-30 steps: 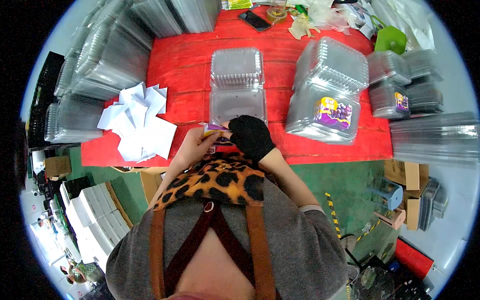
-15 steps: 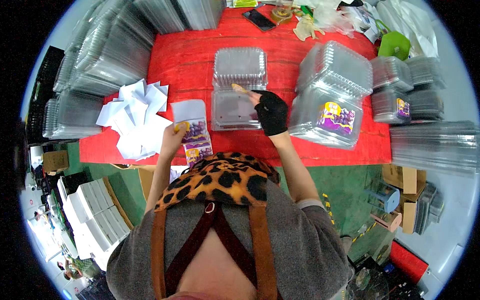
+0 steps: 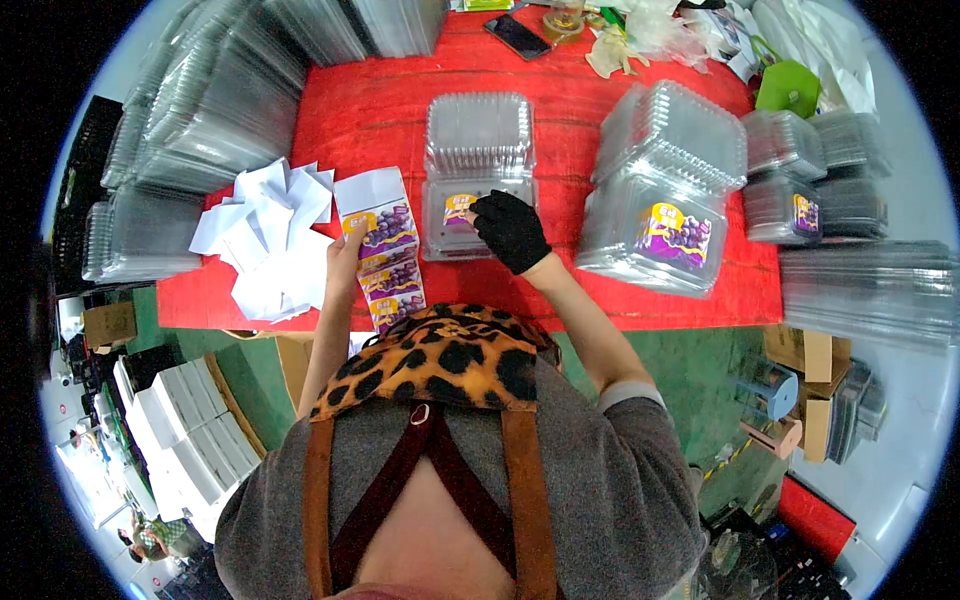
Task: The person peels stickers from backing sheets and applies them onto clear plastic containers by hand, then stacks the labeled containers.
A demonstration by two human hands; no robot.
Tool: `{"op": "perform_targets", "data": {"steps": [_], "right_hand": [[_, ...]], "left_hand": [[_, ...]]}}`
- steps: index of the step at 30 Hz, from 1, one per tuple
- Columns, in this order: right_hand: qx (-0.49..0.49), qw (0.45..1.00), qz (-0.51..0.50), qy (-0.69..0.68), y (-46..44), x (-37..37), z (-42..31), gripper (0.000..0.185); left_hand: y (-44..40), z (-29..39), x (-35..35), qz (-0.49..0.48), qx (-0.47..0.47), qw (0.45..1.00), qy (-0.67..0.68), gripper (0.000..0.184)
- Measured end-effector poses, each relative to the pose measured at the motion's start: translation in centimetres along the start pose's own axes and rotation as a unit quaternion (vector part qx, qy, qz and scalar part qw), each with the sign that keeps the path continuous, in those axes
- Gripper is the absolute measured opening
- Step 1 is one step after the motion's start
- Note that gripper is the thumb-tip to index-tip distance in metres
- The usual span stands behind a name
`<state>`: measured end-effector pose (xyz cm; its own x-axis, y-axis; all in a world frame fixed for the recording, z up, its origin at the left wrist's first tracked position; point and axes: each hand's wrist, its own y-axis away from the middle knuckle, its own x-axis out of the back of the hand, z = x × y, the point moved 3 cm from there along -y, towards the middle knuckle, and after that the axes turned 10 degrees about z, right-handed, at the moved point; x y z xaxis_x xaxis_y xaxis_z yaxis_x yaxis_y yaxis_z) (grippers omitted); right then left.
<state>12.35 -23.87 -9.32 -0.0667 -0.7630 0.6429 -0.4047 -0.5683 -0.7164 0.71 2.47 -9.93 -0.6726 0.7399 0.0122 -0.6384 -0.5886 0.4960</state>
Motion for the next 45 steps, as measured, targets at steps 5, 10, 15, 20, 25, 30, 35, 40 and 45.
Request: {"op": "perform_targets", "data": {"steps": [5,10,15,20,25,30,35,40,45], "right_hand": [[-0.019,0.999,-0.04,0.001,1.2,-1.1,0.3,0.021],[-0.127,0.987,-0.095,-0.011,2.6,-2.4,0.2,0.023],[-0.157,0.981,-0.098,-0.053,2.9,-1.3,-0.8,0.035],[-0.36,0.931,0.003,0.061,6.0,-0.1,0.8,0.062],[-0.549,0.835,-0.024,-0.005,8.5,1.9,0.3,0.063],[-0.502,0.864,0.014,0.027,10.4,1.5,0.7,0.062],[-0.459,0.886,0.029,0.06,9.6,2.7,0.5,0.059],[-0.572,0.813,0.065,-0.088,9.4,3.3,1.3,0.054],[-0.627,0.74,0.122,-0.211,10.0,2.8,2.4,0.051]], "left_hand": [[-0.5,-0.6,0.1,-0.038,0.029,0.999,0.02,0.035],[-0.8,0.1,-1.2,-0.115,0.165,0.97,0.139,0.037],[-1.5,-0.1,-2.7,-0.159,0.176,0.966,0.105,0.039],[-1.3,-2.2,-4.4,-0.168,0.133,0.977,0.016,0.04],[0.2,-2.4,-4.7,-0.147,0.105,0.981,-0.066,0.041],[0.8,-2.2,-5.0,-0.158,0.081,0.982,-0.071,0.039],[1.4,-1.2,-4.8,-0.17,0.077,0.979,-0.08,0.04],[2.6,-0.3,-4.6,-0.157,0.052,0.982,-0.09,0.04],[1.3,-1.3,-3.7,-0.149,0.085,0.985,-0.012,0.04]]}}
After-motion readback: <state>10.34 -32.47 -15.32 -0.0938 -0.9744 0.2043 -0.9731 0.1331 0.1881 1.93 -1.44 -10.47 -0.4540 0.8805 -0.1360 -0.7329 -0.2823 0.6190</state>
